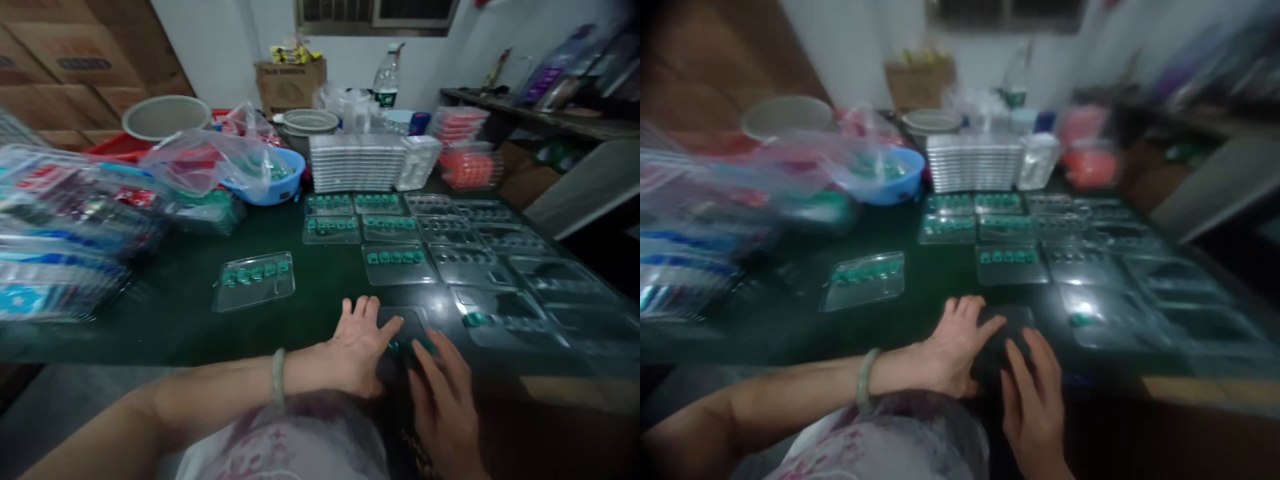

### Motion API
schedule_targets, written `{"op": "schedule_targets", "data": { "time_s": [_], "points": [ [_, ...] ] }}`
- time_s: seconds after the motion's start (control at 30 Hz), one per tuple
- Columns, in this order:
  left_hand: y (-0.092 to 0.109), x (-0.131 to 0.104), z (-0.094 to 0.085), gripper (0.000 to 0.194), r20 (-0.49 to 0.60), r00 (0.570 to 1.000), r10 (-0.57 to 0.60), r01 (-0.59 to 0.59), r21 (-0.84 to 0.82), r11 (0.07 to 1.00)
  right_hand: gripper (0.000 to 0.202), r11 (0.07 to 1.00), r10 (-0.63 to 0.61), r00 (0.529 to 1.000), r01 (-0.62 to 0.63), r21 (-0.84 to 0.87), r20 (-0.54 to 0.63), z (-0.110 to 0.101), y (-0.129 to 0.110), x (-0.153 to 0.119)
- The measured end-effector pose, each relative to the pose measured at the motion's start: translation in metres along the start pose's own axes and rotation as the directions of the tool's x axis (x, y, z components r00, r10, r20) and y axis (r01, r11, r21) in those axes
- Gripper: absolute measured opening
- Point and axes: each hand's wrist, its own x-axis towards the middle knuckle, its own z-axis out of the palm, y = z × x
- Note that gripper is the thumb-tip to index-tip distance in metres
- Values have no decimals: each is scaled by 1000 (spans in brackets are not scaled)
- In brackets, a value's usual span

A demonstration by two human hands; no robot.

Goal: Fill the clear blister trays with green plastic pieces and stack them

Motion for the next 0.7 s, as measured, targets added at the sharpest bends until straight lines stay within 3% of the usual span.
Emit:
{"op": "schedule_targets", "data": {
  "time_s": [0.07, 0.13, 0.3, 0.4, 0.5, 0.57, 0.6, 0.7],
  "points": [
    [-8, -12, -2, 111, 30, 1000, -5, 6, -30, 1000, 46, 998, 56, 995, -58, -20, -86, 0, -1, -3],
    [-16, -24, -5, 113, 47, 999, -21, 22, -38, 999, 44, 994, 91, 992, -97, -55, -88, 4, -1, -6],
    [-36, -58, -21, 110, 44, 997, -63, 64, -29, 997, 42, 996, 85, 994, -85, 0, 69, 24, -13, -3],
    [-50, -79, -37, 106, 19, 990, -138, 139, -11, 990, 42, 982, 88, 981, -114, 152, 171, 34, -32, 11],
    [-69, -100, -57, 99, -40, 975, -220, 222, 40, 974, 42, 919, 157, 960, -228, 321, 232, 43, -54, 34],
    [-83, -111, -69, 95, -104, 955, -276, 285, 76, 956, 43, 808, 256, 915, -379, 451, 312, 51, -71, 51],
    [-89, -116, -74, 94, -140, 942, -305, 319, 90, 943, 44, 711, 299, 874, -472, 522, 383, 56, -80, 59],
    [-102, -123, -82, 92, -235, 890, -392, 424, 106, 899, 43, 320, 301, 706, -709, 629, 641, 74, -113, 77]
  ]
}}
